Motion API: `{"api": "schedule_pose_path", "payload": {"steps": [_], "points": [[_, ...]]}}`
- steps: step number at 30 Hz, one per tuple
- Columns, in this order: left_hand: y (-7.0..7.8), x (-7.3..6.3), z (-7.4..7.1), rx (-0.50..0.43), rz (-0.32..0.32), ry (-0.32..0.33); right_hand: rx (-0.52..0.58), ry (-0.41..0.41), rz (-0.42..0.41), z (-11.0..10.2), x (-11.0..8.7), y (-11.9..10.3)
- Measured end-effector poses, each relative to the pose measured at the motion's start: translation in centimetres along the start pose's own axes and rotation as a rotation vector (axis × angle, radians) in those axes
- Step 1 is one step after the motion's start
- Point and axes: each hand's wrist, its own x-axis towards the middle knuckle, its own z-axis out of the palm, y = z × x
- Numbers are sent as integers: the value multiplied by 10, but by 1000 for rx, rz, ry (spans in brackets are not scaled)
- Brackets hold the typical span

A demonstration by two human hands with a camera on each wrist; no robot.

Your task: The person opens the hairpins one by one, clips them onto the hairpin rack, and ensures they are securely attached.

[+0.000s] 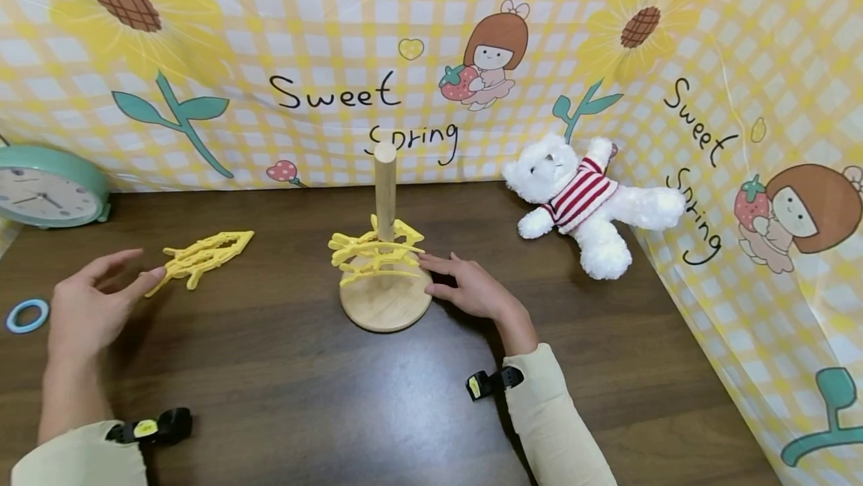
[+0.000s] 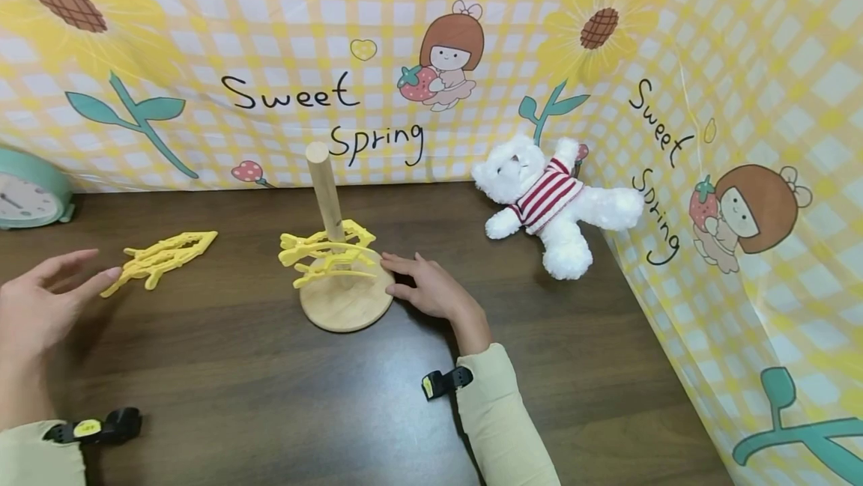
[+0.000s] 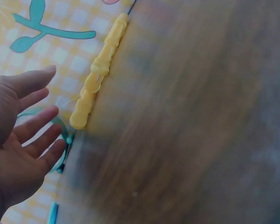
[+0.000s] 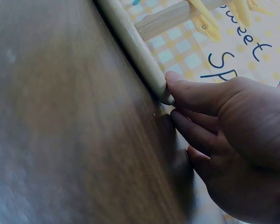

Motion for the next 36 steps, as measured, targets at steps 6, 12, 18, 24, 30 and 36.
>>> {"api": "schedule_pose_path", "payload": {"steps": [6,12,18,24,30,36], "points": [[-5,3,3,29,4,-15,-2,5,-2,0,0,1],[-13,7,7,12,22,-15,5,4,-5,0,0,2],[-17,10,8,44,31,-32,11,1,-9,0,0,3],[-20,15,9,62,36,-69,9,5,-18,1,1,4],[-18,15,9,88,41,-55,8,3,1,0,1,2],[-17,14,9,128,78,-46,4,0,17,0,0,1]]}}
